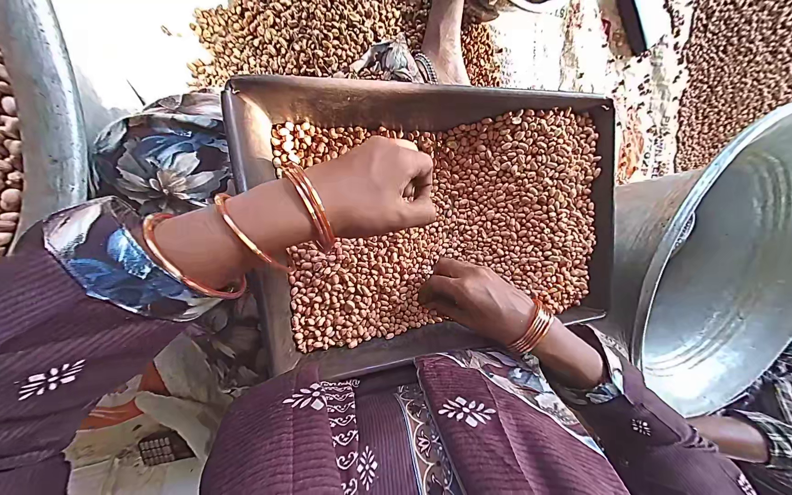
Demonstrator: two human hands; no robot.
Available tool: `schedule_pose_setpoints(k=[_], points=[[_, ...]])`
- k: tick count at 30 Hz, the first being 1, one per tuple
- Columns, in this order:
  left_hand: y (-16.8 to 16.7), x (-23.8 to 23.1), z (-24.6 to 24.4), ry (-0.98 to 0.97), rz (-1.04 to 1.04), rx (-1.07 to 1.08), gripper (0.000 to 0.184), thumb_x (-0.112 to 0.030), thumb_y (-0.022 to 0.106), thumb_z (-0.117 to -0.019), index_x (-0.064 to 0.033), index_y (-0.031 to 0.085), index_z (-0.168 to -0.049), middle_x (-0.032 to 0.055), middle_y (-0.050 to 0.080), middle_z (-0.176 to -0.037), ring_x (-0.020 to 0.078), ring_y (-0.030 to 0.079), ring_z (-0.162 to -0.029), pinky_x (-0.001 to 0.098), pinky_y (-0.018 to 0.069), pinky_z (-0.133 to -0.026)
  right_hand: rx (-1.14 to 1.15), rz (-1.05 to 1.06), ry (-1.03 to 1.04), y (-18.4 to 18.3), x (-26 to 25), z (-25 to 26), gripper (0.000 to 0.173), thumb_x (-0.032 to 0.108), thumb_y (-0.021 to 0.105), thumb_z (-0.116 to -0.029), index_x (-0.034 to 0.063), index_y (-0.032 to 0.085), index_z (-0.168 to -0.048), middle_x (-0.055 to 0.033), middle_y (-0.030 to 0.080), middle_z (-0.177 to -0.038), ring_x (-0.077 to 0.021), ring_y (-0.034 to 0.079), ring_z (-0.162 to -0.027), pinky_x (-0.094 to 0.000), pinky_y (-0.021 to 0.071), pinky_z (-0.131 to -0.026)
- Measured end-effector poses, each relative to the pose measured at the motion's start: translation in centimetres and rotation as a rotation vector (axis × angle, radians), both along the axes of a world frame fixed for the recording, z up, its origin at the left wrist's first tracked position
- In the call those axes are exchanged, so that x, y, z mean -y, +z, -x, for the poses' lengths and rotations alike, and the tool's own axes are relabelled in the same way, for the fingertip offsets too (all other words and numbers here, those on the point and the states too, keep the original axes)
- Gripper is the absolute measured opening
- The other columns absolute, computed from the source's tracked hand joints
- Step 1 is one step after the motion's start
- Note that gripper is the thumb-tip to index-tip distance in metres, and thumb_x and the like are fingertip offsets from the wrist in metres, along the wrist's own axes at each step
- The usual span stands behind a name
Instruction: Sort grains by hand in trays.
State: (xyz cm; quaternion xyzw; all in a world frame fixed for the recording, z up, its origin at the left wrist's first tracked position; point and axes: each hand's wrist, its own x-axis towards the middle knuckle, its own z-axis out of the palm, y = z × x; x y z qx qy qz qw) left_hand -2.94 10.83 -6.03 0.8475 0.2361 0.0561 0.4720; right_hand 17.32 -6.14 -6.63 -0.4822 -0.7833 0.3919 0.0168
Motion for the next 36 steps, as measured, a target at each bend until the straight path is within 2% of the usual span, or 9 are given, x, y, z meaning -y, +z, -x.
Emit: schedule_pose_setpoints(k=[2,4,8,12,23,29,31,33,36], points=[[1.2,-0.3,0.1,0.136,0.291,0.064,0.022,-0.019,0.046,-0.1031,-0.015,0.06,-0.086,-0.006,0.051,-0.07,0.0025,0.048,-0.06,0.0212,0.0372,-0.055,0.078,-0.03,0.011,0.2,0.2,0.4,0.014,0.012,0.062,-0.0973,0.0062,0.074,-0.096,-0.0115,0.067,-0.089,-0.0255,0.069,-0.082,-0.0381,0.0581,-0.072],[1.6,-0.8,0.3,0.16,0.484,0.075,0.031,-0.019,0.032,-0.105,-0.0173,0.059,-0.091,-0.005,0.059,-0.078,0.0037,0.057,-0.066,0.0196,0.0466,-0.058,0.133,-0.071,0.024,0.3,0.6,0.8,0.013,0.011,0.062,-0.0975,0.0051,0.073,-0.097,-0.0117,0.067,-0.089,-0.0265,0.069,-0.084,-0.038,0.0587,-0.073],[1.3,-0.8,0.7,-0.053,0.077,-0.073,0.024,-0.017,0.049,-0.102,-0.0117,0.068,-0.089,-0.0013,0.055,-0.085,0.0083,0.054,-0.077,0.0292,0.0438,-0.067,0.185,-0.118,0.021,0.4,0.9,1.4,0.011,0.011,0.066,-0.0952,0.0014,0.072,-0.096,-0.0151,0.068,-0.091,-0.03,0.071,-0.083,-0.0398,0.0598,-0.07],[0.1,-0.4,1.0,-0.294,-0.192,-0.252,0.02,-0.021,0.058,-0.1009,-0.0078,0.072,-0.095,0.0063,0.064,-0.094,0.0196,0.064,-0.088,0.0392,0.0523,-0.076,0.199,-0.139,0.009,0.1,1.0,1.5,0.013,0.011,0.064,-0.0955,0.0009,0.072,-0.094,-0.0149,0.067,-0.088,-0.0298,0.07,-0.08,-0.0395,0.0599,-0.068],[0.5,1.9,-0.1,-0.331,-0.238,-0.519,0.018,-0.017,0.058,-0.103,-0.0026,0.068,-0.107,0.0143,0.061,-0.11,0.0321,0.065,-0.1,0.0465,0.0539,-0.082,0.263,-0.191,-0.017,0.1,1.6,2.1,0.018,0.014,0.059,-0.0992,-0.0007,0.07,-0.098,-0.0173,0.067,-0.09,-0.0326,0.071,-0.082,-0.0405,0.06,-0.07],[1.5,-2.2,1.0,0.001,-0.088,-0.286,0.015,-0.02,0.062,-0.0988,-0.0071,0.067,-0.093,0.0064,0.059,-0.081,0.021,0.059,-0.073,0.0438,0.0485,-0.066,0.252,-0.164,0.054,0.4,1.2,2.3,0.016,0.008,0.057,-0.0975,-0.0011,0.068,-0.092,-0.0174,0.066,-0.089,-0.0325,0.07,-0.081,-0.0397,0.0591,-0.068],[2.3,-4.2,1.8,0.253,-0.194,-0.072,0.021,-0.021,0.064,-0.0981,-0.0025,0.066,-0.109,0.0132,0.063,-0.095,0.0238,0.062,-0.085,0.0452,0.0503,-0.076,0.198,-0.078,0.021,0.5,0.6,2.1,0.016,0.012,0.058,-0.0953,-0.001,0.068,-0.093,-0.0169,0.065,-0.088,-0.032,0.069,-0.08,-0.0415,0.058,-0.07],[2.5,-6.2,2.3,0.407,-0.265,-0.053,0.054,-0.033,0.065,-0.0971,-0.0032,0.052,-0.141,0.0216,0.058,-0.132,0.0336,0.058,-0.121,0.0521,0.0453,-0.103,0.122,0.057,-0.012,1.0,-0.4,1.7,0.015,0.014,0.059,-0.0911,0.0007,0.065,-0.095,-0.0148,0.065,-0.086,-0.0285,0.067,-0.077,-0.0421,0.0547,-0.067],[2.6,-7.2,2.8,0.498,-0.191,-0.238,0.075,-0.033,0.068,-0.0978,-0.0057,0.032,-0.157,0.0331,0.034,-0.154,0.0527,0.039,-0.14,0.0702,0.0335,-0.109,0.09,0.195,0.009,2.0,-2.0,1.4,0.016,0.013,0.057,-0.0926,0.0011,0.066,-0.098,-0.0126,0.065,-0.088,-0.0243,0.065,-0.076,-0.0405,0.053,-0.067]])
